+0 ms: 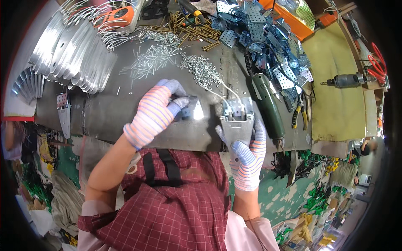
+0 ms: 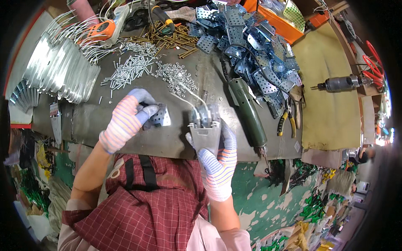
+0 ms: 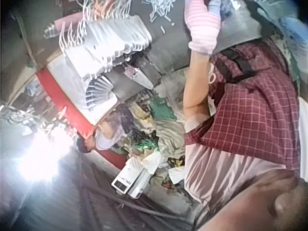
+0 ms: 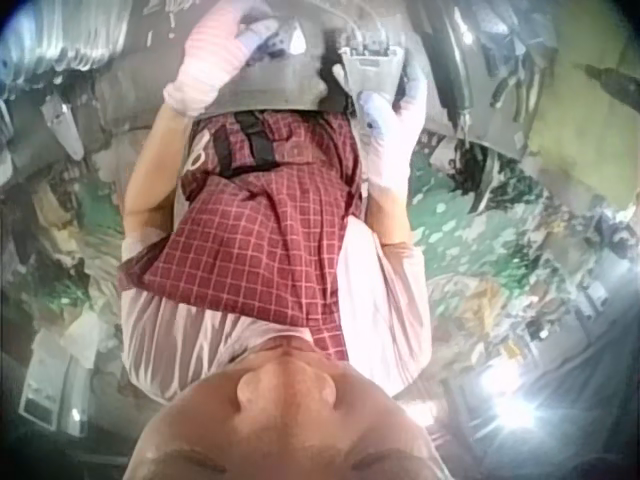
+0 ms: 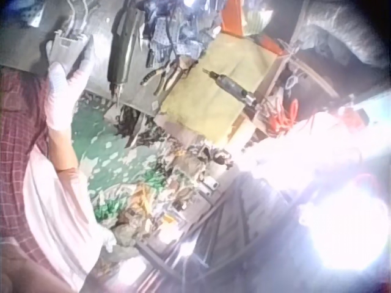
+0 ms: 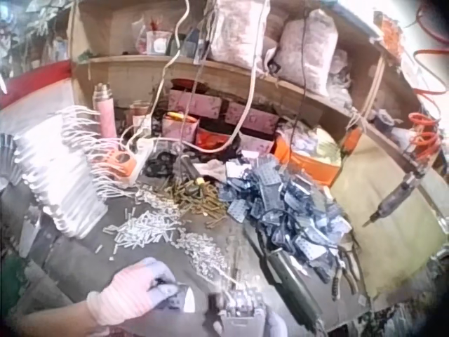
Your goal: Assembling small metal hardware brackets using screws and an electric screwdriver.
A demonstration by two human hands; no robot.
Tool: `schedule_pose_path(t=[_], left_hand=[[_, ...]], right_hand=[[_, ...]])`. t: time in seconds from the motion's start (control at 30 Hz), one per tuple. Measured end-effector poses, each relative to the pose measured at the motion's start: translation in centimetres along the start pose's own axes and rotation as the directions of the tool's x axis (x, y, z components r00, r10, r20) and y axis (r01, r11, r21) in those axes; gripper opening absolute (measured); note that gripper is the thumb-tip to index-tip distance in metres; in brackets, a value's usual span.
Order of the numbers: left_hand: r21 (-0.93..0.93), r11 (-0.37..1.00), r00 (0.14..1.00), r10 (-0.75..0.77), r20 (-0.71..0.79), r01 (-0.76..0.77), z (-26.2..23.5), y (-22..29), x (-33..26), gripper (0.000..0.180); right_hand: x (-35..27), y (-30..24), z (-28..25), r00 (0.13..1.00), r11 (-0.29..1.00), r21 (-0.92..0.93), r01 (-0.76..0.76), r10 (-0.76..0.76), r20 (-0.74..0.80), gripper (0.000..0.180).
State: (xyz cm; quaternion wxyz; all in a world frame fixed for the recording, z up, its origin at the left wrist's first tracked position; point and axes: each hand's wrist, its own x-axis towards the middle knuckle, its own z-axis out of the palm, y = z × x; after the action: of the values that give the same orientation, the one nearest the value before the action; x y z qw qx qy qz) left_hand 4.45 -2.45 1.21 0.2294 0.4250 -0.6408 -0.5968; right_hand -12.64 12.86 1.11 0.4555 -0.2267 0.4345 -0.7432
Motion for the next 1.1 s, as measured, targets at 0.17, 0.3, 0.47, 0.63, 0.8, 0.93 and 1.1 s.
schedule_pose_path(t=[0.17,0.3,0.47,0.63,0.8,0.93,1.1], left_hand=[[-0.339,0.929,0.981,0.097,-0.166,-0.149,2.7,-0.3,-1.9,0.009],[0.170,0.884,0.819,0.468,-0.333,-0.436,2.6,-1.8,-1.1,0.012],[0.535,0.636,0.588,0.756,-0.288,-0.556,2.4,-2.1,-1.5,0.018],[0.510,0.669,0.579,0.736,-0.352,-0.540,2.8,-3.6,-1.1,0.018],[0.439,0.758,0.639,0.647,-0.415,-0.482,3.5,-3.4,-1.5,0.013],[0.358,0.791,0.637,0.611,-0.470,-0.495,4.0,-4.5,-1.2,0.011],[0.519,0.709,0.622,0.690,-0.370,-0.478,3.6,-3.2,-2.0,0.011]], right_hand=[[-0.1,1.0,1.9,0.984,0.978,0.146,-0.150,0.133,0.121,0.072],[0.0,1.6,2.0,0.959,0.971,0.090,-0.223,0.202,0.197,0.069],[0.0,2.8,1.7,0.969,0.983,0.004,-0.184,0.180,0.167,0.068],[-0.2,2.9,1.0,0.957,0.963,-0.265,-0.045,0.118,0.267,0.065],[-0.3,2.0,1.3,0.954,0.899,-0.434,0.052,0.083,0.287,0.065],[-0.7,2.3,1.3,0.954,0.884,-0.459,0.084,0.063,0.294,0.065],[-0.6,2.1,1.0,0.946,0.920,-0.387,0.057,0.073,0.315,0.064]])
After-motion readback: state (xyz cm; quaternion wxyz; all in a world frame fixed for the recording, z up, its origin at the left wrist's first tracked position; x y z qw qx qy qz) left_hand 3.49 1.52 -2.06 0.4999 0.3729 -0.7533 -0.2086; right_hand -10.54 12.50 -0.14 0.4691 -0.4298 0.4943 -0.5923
